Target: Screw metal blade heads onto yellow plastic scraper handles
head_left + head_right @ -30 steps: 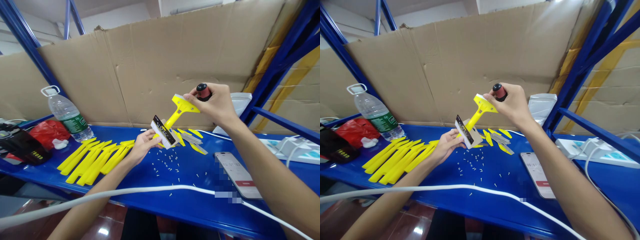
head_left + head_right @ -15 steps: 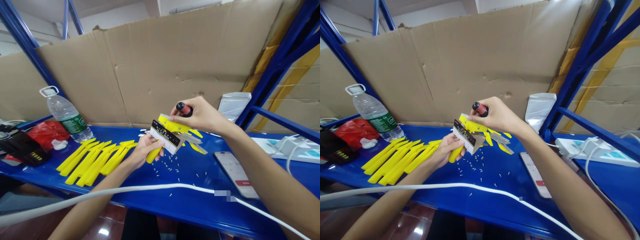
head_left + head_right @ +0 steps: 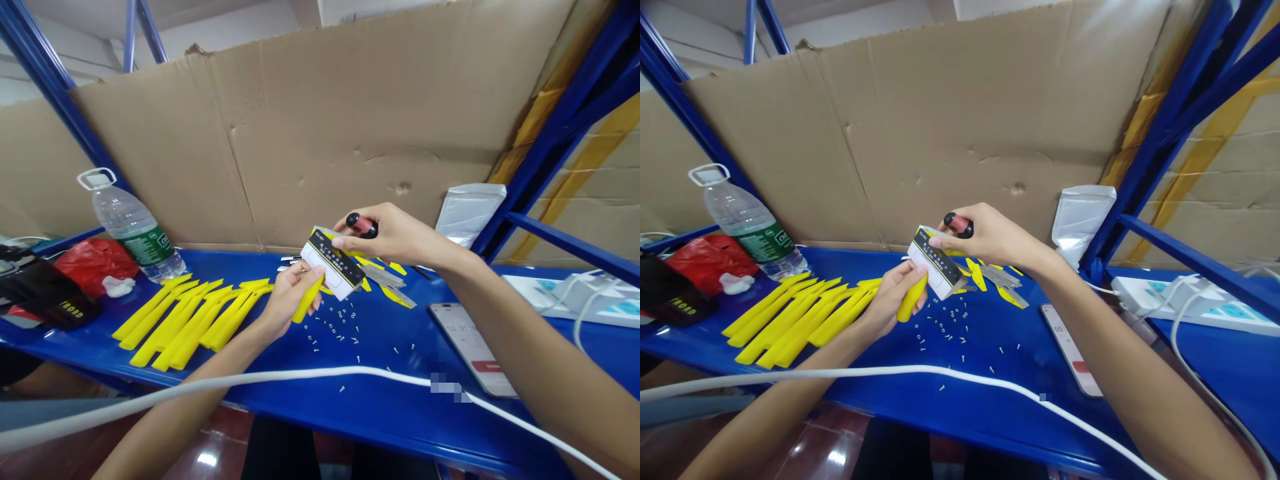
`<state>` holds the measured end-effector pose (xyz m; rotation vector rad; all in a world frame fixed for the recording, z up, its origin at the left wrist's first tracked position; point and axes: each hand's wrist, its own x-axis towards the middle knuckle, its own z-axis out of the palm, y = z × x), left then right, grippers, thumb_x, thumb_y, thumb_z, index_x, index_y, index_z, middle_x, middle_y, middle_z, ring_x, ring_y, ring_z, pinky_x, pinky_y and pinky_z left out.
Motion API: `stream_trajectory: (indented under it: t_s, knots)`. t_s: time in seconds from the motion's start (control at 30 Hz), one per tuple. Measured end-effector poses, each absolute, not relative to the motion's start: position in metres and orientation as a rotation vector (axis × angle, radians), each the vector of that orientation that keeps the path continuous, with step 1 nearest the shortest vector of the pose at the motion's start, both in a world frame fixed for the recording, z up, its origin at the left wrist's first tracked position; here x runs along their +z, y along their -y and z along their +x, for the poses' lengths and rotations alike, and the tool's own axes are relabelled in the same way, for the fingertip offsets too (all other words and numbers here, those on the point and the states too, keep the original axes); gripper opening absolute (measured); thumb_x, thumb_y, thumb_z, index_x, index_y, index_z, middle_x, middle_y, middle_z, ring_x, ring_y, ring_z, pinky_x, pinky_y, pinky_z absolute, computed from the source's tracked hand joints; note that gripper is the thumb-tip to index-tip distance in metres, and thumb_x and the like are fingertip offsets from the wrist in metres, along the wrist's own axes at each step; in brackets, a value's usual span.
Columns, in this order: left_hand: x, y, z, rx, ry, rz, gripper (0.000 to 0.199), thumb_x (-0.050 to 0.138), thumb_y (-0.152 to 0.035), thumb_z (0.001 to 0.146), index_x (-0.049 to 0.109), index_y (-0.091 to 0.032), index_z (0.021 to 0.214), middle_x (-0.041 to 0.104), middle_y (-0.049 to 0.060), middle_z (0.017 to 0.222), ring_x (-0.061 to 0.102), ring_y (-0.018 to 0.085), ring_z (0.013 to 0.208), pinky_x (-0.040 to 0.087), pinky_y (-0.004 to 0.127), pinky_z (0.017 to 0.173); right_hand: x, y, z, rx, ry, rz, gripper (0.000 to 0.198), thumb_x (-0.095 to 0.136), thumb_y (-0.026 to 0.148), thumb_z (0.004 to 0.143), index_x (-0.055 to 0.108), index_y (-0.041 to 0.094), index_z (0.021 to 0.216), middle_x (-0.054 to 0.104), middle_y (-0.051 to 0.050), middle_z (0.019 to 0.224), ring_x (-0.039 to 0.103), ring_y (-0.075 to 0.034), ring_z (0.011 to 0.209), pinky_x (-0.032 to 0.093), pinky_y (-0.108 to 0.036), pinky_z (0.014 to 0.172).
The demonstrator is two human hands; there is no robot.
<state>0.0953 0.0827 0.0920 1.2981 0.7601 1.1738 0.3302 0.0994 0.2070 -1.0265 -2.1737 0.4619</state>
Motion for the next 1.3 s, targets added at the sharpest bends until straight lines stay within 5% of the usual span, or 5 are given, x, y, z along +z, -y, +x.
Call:
stream_trajectory:
  t_s: [0.27,0.57,0.93,1.07,1.3]
  knots:
    - [0.087,-0.085,0.093,1.197,-0.709,1.301,0.05,0.083,-0.064,0.094,0.062,-0.019,0.1,0.063,-0.004,0.073,0.051,0.006,0.045,0.044,0.018,0.041,0.206,-0.1,0.331,0.496,2.246,-1.116,0.059,0.08,0.052,0.095,0.03,0.025,0.076,0.041,0.005,0.068,0.035,-0.014,0.064,0.025,-0.034,0.062]
    - [0.085,-0.09,0.094,1.132,-0.753,1.537,0.051,0.075,-0.066,0.099,0.063,-0.017,0.107,0.07,-0.001,0.074,0.056,0.009,0.043,0.045,0.021,0.041,0.209,-0.102,0.335,0.454,2.244,-1.085,0.023,0.083,0.041,0.086,0.076,0.02,0.093,0.046,0.003,0.077,0.042,-0.016,0.071,0.034,-0.035,0.067]
    - [0.074,-0.09,0.089,1.296,-0.77,1.732,0.039,0.064,-0.058,0.11,0.049,-0.024,0.123,0.062,-0.007,0.072,0.056,0.01,0.055,0.045,0.018,0.048,0.205,-0.102,0.335,0.646,2.178,-1.112,0.046,0.081,0.058,0.094,0.079,0.021,0.122,0.063,-0.001,0.084,0.062,-0.016,0.063,0.041,-0.031,0.052]
    - [0.078,-0.092,0.091,1.067,-0.586,1.355,0.042,0.069,-0.061,0.104,0.047,-0.027,0.115,0.062,-0.007,0.072,0.048,0.011,0.042,0.039,0.019,0.037,0.208,-0.097,0.338,0.74,2.161,-1.064,0.066,0.075,0.067,0.098,0.068,0.024,0.148,0.064,-0.001,0.087,0.07,-0.019,0.066,0.042,-0.029,0.051]
    - [0.089,-0.093,0.078,0.721,-0.339,1.107,0.041,0.052,-0.051,0.107,0.054,-0.019,0.08,0.045,-0.003,0.061,0.035,0.008,0.037,0.039,0.022,0.038,0.208,-0.103,0.341,0.546,2.34,-0.997,0.048,0.087,0.063,0.089,0.083,0.025,0.117,0.046,0.004,0.083,0.046,-0.012,0.062,0.036,-0.03,0.058]
